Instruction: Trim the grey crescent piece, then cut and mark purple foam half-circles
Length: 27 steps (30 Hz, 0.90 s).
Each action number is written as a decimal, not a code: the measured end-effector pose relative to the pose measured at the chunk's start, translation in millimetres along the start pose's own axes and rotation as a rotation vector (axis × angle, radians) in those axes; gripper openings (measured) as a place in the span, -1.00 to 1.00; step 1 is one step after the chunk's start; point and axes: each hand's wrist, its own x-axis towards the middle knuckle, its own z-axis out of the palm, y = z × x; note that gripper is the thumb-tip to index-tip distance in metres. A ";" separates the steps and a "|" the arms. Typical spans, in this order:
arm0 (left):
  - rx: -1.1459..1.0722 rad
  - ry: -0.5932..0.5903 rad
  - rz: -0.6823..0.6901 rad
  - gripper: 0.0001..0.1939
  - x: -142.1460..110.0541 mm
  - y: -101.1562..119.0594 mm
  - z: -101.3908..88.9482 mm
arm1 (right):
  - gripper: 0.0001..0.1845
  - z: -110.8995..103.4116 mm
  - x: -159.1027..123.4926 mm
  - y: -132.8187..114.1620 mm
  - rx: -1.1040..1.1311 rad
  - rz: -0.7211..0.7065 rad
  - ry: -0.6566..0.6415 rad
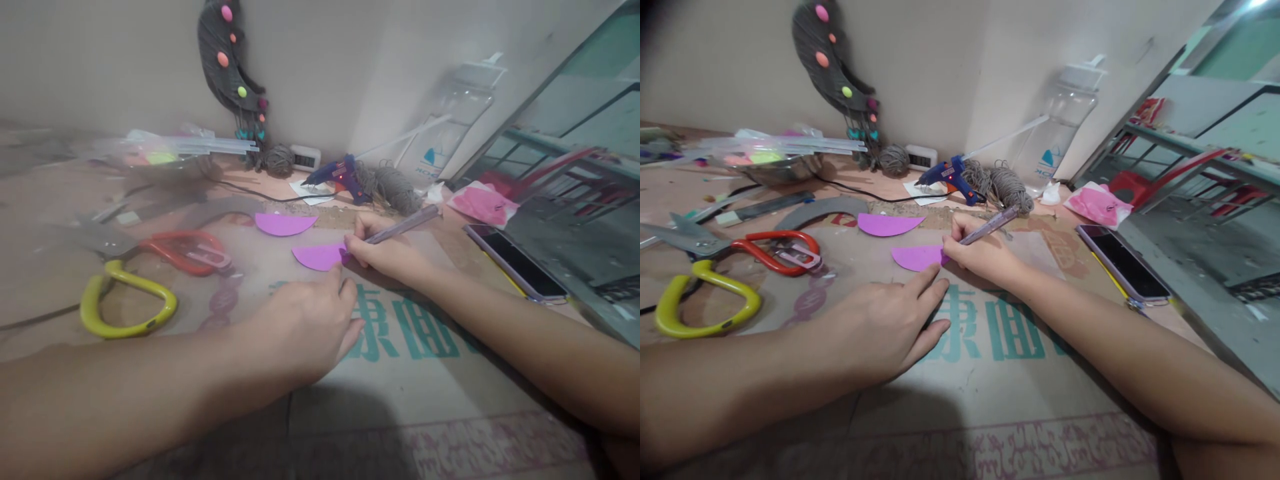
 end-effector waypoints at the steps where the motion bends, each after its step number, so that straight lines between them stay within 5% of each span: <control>1: -0.007 -0.002 -0.011 -0.58 -0.1 -0.1 0.3 | -0.72 -0.2 0.0 0.0 -0.007 0.005 0.003; 18: 0.019 0.032 0.002 -0.55 -3.7 0.6 -0.9 | -0.72 5.8 2.9 9.4 0.047 -0.097 0.071; 27: 0.029 0.048 0.009 -0.60 -3.8 0.4 -0.1 | -0.70 -5.3 1.6 2.5 0.160 0.021 0.051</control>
